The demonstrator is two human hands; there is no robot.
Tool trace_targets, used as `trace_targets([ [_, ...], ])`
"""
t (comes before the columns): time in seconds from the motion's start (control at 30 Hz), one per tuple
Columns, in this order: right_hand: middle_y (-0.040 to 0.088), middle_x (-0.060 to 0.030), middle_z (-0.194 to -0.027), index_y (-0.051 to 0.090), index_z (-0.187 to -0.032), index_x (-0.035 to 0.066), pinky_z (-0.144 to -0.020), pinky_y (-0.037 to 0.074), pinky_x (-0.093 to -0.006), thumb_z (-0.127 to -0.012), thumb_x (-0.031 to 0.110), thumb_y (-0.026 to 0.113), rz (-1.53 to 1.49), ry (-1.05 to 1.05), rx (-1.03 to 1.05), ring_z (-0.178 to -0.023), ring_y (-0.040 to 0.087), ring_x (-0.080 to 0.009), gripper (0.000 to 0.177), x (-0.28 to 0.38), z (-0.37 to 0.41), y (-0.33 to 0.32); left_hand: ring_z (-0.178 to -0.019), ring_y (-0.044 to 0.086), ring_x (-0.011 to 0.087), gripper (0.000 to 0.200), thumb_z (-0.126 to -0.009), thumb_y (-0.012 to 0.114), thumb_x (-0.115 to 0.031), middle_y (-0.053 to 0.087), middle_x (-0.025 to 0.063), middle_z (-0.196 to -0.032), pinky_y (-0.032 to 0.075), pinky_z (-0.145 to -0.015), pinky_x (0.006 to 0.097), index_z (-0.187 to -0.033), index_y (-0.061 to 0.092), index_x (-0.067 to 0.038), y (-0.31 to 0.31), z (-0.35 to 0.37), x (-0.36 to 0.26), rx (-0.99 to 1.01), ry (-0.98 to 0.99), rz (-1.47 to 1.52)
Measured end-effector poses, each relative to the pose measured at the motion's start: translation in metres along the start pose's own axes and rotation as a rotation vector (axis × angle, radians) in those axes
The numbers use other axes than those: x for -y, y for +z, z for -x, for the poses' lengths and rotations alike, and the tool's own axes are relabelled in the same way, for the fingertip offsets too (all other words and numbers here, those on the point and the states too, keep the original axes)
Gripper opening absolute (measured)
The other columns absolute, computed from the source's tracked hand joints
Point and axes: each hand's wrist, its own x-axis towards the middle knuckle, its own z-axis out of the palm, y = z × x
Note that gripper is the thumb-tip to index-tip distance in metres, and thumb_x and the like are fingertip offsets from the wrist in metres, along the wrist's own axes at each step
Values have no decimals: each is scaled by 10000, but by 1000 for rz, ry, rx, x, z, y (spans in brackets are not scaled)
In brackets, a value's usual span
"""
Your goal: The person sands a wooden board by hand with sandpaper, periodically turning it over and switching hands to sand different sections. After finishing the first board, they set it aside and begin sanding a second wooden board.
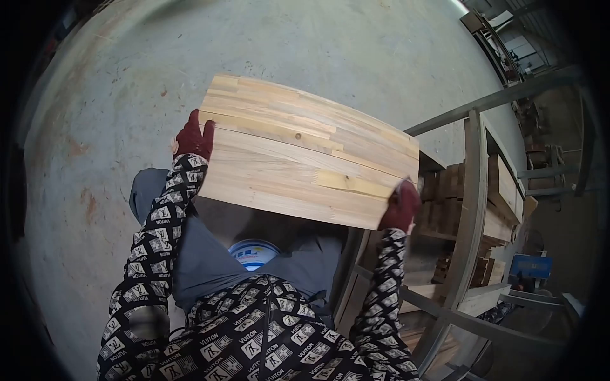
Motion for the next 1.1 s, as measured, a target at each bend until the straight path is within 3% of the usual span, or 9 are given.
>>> trace_targets([
  [0.1, 685, -195, -1132, 666, -1086, -12, -837, 545, -385, -854, -2, 629, -16, -11, -91, -967, 689, -319, 235, 30, -25, -1, -959, 667, 429, 537, -924, 588, -448, 682, 244, -1051, 521, -848, 540, -1322, 511, -96, -3, 0, -2, 18, -20, -21],
  [0.3, 574, -220, -1350, 553, -1352, -14, -1207, 250, -455, -842, 7, 565, -230, -149, 119, -1358, 440, -388, 511, 159, 32, 126, -991, 663, 432, 539, -941, 569, -450, 679, 236, -1082, 522, -869, 539, -1351, 499, -108, 4, -1, 6, 4, 6, -22],
  [0.37, 532, -226, -1348, 592, -1289, 32, -1155, 322, -471, -722, -15, 636, -284, -194, 510, -1325, 456, -407, 571, 232, 44, 114, -1011, 655, 439, 543, -945, 564, -449, 671, 245, -1105, 517, -882, 541, -1368, 492, -118, 6, -1, 10, 24, 20, 31],
  [0.43, 552, -215, -1319, 606, -1250, 27, -1141, 325, -499, -642, -8, 668, -276, -443, 570, -1321, 452, -409, 612, 272, 44, 80, -1012, 653, 440, 541, -946, 563, -448, 669, 248, -1111, 515, -884, 540, -1369, 492, -118, 13, -3, 16, 2, 30, 18],
  [0.53, 590, -187, -1307, 612, -1274, 31, -1159, 317, -497, -649, -44, 623, -241, -384, 612, -1337, 459, -393, 629, 229, 48, 46, -1009, 653, 442, 549, -948, 559, -451, 670, 253, -1113, 516, -879, 538, -1370, 491, -107, 7, -2, 11, 21, 26, -7],
  [0.73, 585, -225, -1336, 573, -1327, 5, -1112, 375, -442, -883, -32, 562, 146, -74, 135, -1306, 502, -396, 446, 8, 71, -30, -1016, 656, 422, 538, -970, 521, -477, 674, 250, -1125, 514, -881, 512, -1376, 489, -126, 6, -3, 9, 60, 18, -16],
  [0.83, 608, -217, -1292, 588, -1306, 2, -1106, 371, -452, -899, 23, 596, 105, -17, -56, -1275, 522, -378, 408, -9, 47, -31, -977, 666, 436, 513, -952, 555, -451, 689, 247, -1070, 523, -856, 529, -1317, 503, -95, 8, -4, 8, 6, 43, 13],
  [0.97, 588, -229, -1326, 609, -1295, 6, -1178, 292, -467, -849, 36, 612, 117, -9, 43, -1331, 471, -404, 447, 76, 50, 46, -1003, 660, 435, 529, -951, 548, -461, 686, 240, -1096, 518, -874, 527, -1337, 497, -102, 5, -7, 5, 49, 1, 4],
  [1.1, 597, -236, -1250, 603, -1242, 5, -1138, 346, -485, -741, -3, 604, -431, -203, 388, -1249, 507, -432, 501, 219, 47, 90, -1100, 633, 416, 570, -975, 497, -495, 654, 233, -1214, 497, -941, 491, -1404, 466, -121, 7, -6, 11, 81, -19, -37],
])
